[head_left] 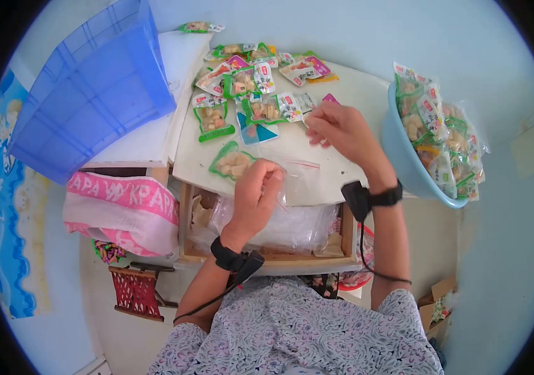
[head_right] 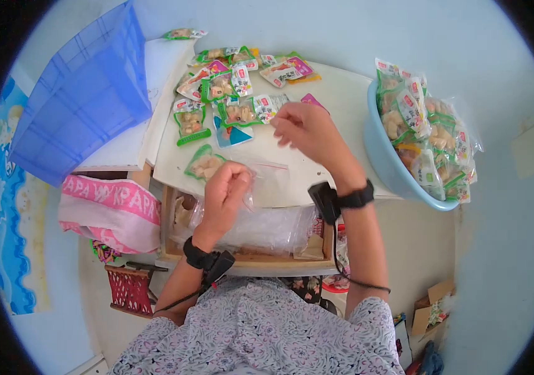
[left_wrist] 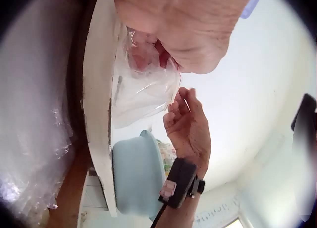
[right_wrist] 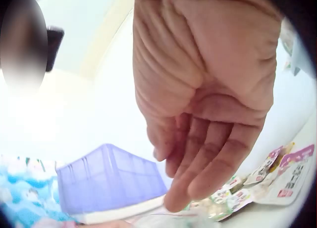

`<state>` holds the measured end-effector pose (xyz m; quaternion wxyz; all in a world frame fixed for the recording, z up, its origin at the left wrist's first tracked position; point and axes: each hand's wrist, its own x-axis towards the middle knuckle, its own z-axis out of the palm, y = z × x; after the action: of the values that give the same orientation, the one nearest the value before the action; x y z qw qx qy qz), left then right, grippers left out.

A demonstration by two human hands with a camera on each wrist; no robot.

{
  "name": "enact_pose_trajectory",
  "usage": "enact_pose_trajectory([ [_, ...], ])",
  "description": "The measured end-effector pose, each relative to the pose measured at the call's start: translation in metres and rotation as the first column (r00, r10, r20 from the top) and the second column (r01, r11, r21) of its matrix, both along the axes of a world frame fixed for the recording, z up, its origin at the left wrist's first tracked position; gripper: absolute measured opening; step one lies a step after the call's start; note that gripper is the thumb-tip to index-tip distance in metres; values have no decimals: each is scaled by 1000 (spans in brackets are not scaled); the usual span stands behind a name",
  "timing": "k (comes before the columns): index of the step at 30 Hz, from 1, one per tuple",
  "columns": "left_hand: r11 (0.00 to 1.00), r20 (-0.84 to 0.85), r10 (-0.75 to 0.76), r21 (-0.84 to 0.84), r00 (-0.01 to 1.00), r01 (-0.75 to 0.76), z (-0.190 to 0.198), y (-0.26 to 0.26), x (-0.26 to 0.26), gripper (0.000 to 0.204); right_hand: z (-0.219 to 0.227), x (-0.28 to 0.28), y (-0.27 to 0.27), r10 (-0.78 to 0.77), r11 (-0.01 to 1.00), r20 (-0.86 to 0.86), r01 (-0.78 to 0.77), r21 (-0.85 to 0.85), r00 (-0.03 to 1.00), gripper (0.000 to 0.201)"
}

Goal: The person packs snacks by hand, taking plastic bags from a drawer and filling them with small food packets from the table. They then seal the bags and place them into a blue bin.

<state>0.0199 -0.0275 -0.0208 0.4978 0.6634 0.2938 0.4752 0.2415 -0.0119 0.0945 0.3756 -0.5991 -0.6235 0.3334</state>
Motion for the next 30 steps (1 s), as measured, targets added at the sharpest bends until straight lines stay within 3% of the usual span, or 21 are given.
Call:
enact_pose_trajectory([
  [2,980,-89,50,196,995,-31,-3,0,1,6,-30,18,40,-23,992,201,-3,129,979,22],
  [3,956,-131,84,292,988,-42,-4,0,1,6,-29,18,51,-44,994,286,13,107,957,27],
  [5,959,-123,56,283,991,-19,0,0,0,5,-31,15,69,-77,996,449,52,67,890,39],
  [8,965,-133,20,263,991,16,5,-1,-4,5,-35,3,81,-101,992,551,42,119,829,66],
  [11,967,-118,-12,251,993,41,6,0,-4,9,-42,1,99,-23,995,700,-52,86,714,87],
  [14,961,-156,-58,259,986,97,7,0,-8,16,-50,0,107,-51,993,767,-53,110,639,92],
  [17,955,-175,-80,268,981,126,14,0,-12,24,-49,-2,110,-44,999,585,48,8,810,82],
  [20,923,-161,-33,373,986,91,10,4,-14,31,-60,7,116,-65,997,599,78,4,798,48],
  [24,905,-124,24,424,992,31,6,-4,-15,35,-52,11,89,-54,991,214,27,127,975,39],
  [27,860,-148,171,505,974,-74,9,-22,-18,34,-43,9,50,-117,955,-1,113,272,993,31],
  [30,834,-133,295,518,946,-187,12,-38,-18,30,-8,-9,-18,-306,913,-178,342,224,935,22],
])
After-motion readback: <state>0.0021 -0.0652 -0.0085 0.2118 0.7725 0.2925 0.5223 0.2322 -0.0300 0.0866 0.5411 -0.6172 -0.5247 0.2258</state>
